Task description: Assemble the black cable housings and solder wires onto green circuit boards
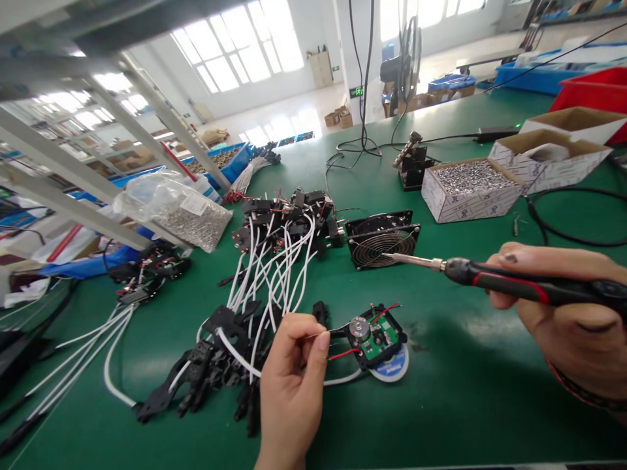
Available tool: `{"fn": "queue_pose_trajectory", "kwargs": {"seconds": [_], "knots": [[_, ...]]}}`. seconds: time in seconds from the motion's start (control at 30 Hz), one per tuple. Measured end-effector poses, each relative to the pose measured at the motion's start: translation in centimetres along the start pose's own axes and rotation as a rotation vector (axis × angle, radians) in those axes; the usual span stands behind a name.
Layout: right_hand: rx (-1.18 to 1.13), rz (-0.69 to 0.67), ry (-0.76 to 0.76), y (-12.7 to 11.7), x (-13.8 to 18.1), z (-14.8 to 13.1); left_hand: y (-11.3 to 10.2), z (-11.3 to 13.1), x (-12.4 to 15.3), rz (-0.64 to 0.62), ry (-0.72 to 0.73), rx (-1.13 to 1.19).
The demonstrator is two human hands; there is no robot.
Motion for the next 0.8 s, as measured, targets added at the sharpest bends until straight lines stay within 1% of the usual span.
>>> {"fn": "queue_pose_trajectory", "kwargs": {"seconds": [0.07, 0.17, 0.23, 0.37, 0.53, 0.8], "knots": [[-0.023, 0.027, -0.006, 0.3, -0.4, -0.8, 0.0, 0.2, 0.0, -0.011, 0.006, 0.009], [-0.112, 0.069, 0.106, 0.8, -0.8, -0.3, -0.1, 0.5, 0.0, -0.031, 0.022, 0.022], [-0.159, 0.086, 0.154, 1.2, -1.0, 0.2, -0.1, 0.6, -0.1, -0.035, 0.036, 0.033], [-0.171, 0.042, 0.157, 2.1, -1.3, 0.6, -0.1, 0.7, -0.1, -0.028, 0.069, 0.019], [-0.164, -0.01, 0.158, 3.0, -1.3, 0.7, 0.0, 1.1, 0.1, -0.018, 0.123, -0.078], [-0.13, -0.057, 0.15, 3.8, -1.2, 1.0, -0.1, 0.9, 0.3, -0.007, 0.117, -0.099]]}}
Point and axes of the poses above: each hand's wrist, its own x-axis away from the middle knuckle, its own y-axis out of the palm, z = x × y, the point moved 9 cm from there along -x, towards the middle knuckle, and after that the axes turned 4 degrees about -z, right-handed, at the moved point
